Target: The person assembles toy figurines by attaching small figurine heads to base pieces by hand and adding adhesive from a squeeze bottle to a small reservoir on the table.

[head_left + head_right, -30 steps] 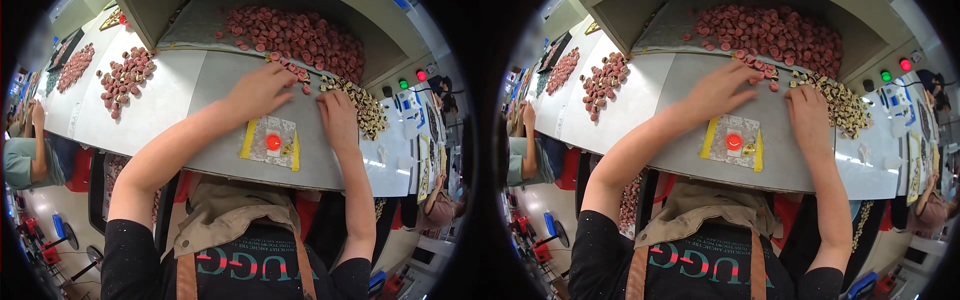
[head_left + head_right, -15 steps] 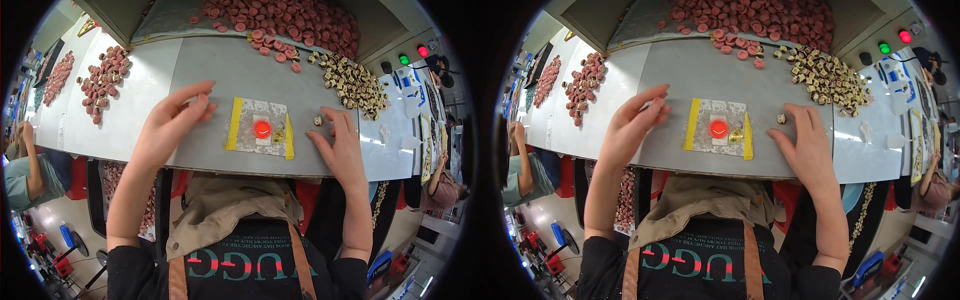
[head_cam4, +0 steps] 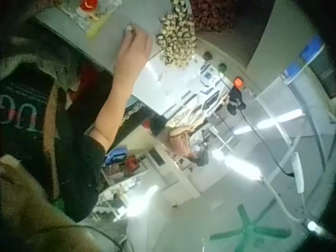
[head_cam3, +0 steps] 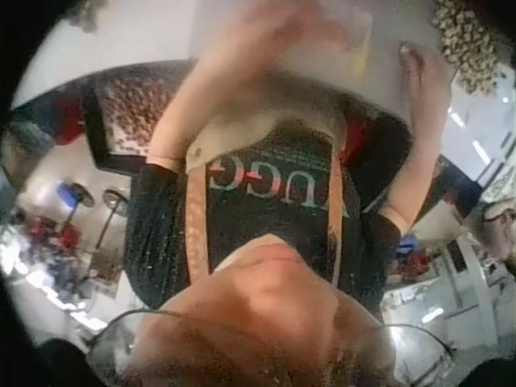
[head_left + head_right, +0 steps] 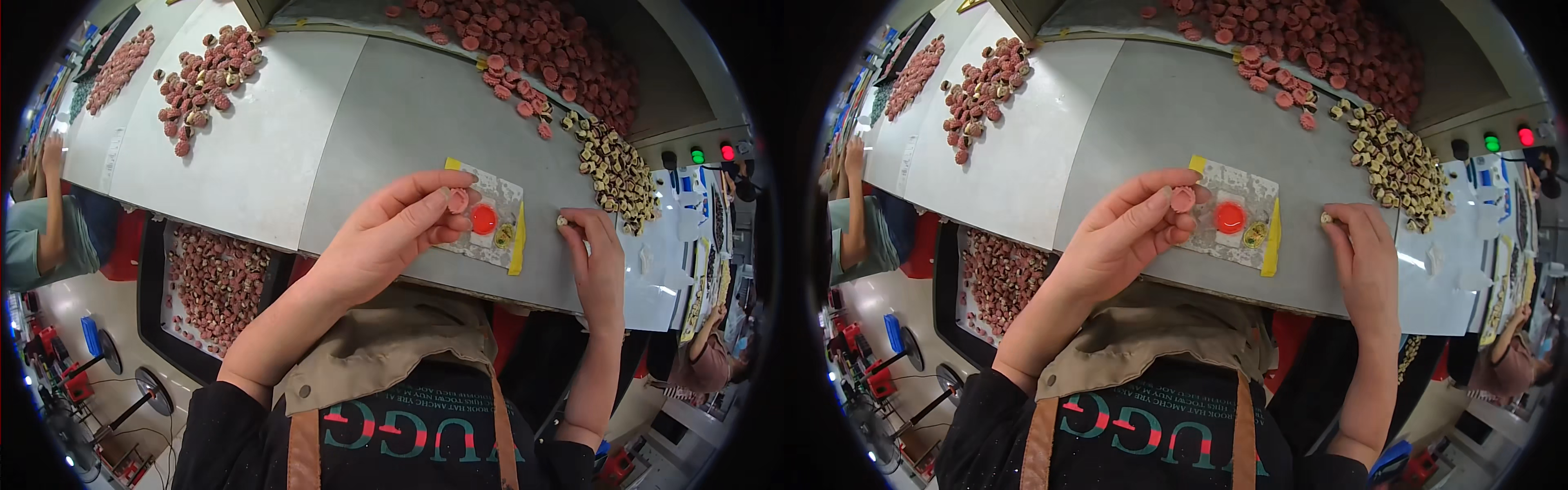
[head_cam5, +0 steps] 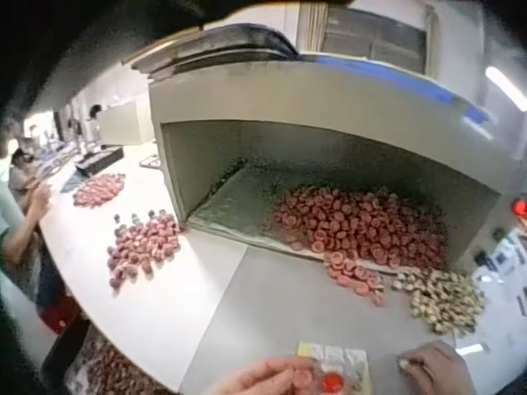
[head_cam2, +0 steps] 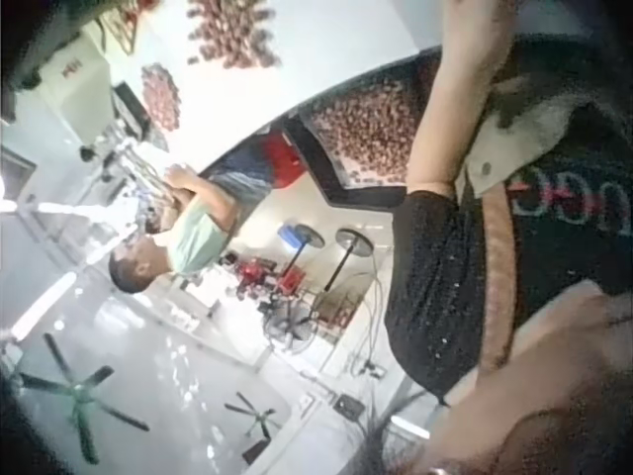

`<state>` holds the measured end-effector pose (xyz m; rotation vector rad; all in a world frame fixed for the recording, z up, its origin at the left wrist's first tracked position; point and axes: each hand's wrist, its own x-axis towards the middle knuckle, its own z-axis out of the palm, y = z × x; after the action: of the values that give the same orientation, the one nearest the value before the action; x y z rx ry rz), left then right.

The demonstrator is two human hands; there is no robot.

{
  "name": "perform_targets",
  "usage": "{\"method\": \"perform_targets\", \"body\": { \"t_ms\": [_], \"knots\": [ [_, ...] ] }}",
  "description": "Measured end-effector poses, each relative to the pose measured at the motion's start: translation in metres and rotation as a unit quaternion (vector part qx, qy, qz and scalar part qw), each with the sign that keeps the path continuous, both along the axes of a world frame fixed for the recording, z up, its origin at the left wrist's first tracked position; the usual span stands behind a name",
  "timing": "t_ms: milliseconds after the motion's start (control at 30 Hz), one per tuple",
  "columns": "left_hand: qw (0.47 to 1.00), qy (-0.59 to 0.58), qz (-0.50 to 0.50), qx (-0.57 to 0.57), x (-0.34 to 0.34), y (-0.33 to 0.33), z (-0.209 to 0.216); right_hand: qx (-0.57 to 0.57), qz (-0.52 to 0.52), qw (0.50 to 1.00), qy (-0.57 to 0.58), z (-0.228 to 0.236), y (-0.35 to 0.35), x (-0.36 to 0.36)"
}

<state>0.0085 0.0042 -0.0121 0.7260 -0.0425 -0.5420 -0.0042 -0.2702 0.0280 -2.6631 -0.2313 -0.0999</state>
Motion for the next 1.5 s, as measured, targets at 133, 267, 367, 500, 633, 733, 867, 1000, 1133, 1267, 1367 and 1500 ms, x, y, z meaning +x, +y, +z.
{"method": "perform_targets", "body": {
  "t_ms": [133,267,367,500,633,733,867,1000,1133,1267,1367,1500],
  "knots": [
    [0.999,-0.007,-0.012,-0.032,-0.001,0.002,-0.005,0.060,0.011,0.998,-0.003,0.004,0.017,-0.002],
    [0.999,-0.024,0.014,0.033,-0.003,-0.002,0.001,0.074,0.090,0.992,-0.038,0.003,0.047,-0.001],
    [0.996,-0.046,0.014,0.073,-0.003,-0.001,-0.002,0.023,0.145,0.987,-0.071,-0.004,0.060,0.005],
    [0.997,-0.042,0.017,0.058,-0.005,-0.002,0.001,-0.013,0.171,0.980,-0.101,-0.009,0.067,0.013],
    [0.995,-0.048,0.025,0.087,-0.008,-0.005,0.003,-0.019,0.170,0.980,-0.098,-0.010,0.069,0.013],
    [0.993,-0.065,0.041,0.091,-0.009,-0.005,0.001,-0.018,0.162,0.982,-0.097,-0.009,0.071,0.012],
    [0.995,-0.060,0.034,0.078,-0.008,-0.002,-0.001,0.030,0.144,0.986,-0.074,-0.013,0.068,0.012],
    [0.995,-0.032,0.012,0.096,-0.005,-0.003,0.004,0.161,0.087,0.983,-0.002,-0.010,0.069,0.005],
    [0.997,-0.023,-0.002,0.080,-0.004,-0.001,0.006,0.290,0.081,0.953,-0.039,-0.001,0.076,0.000],
    [0.996,-0.028,0.004,0.084,-0.005,-0.004,0.008,0.219,0.130,0.962,-0.097,0.004,0.088,0.003],
    [0.996,-0.036,0.006,0.087,-0.005,-0.004,0.009,0.168,0.194,0.954,-0.153,-0.003,0.089,0.006],
    [0.994,-0.060,0.023,0.087,-0.007,-0.007,0.004,0.189,0.178,0.954,-0.148,-0.004,0.092,0.003]
  ]
}}
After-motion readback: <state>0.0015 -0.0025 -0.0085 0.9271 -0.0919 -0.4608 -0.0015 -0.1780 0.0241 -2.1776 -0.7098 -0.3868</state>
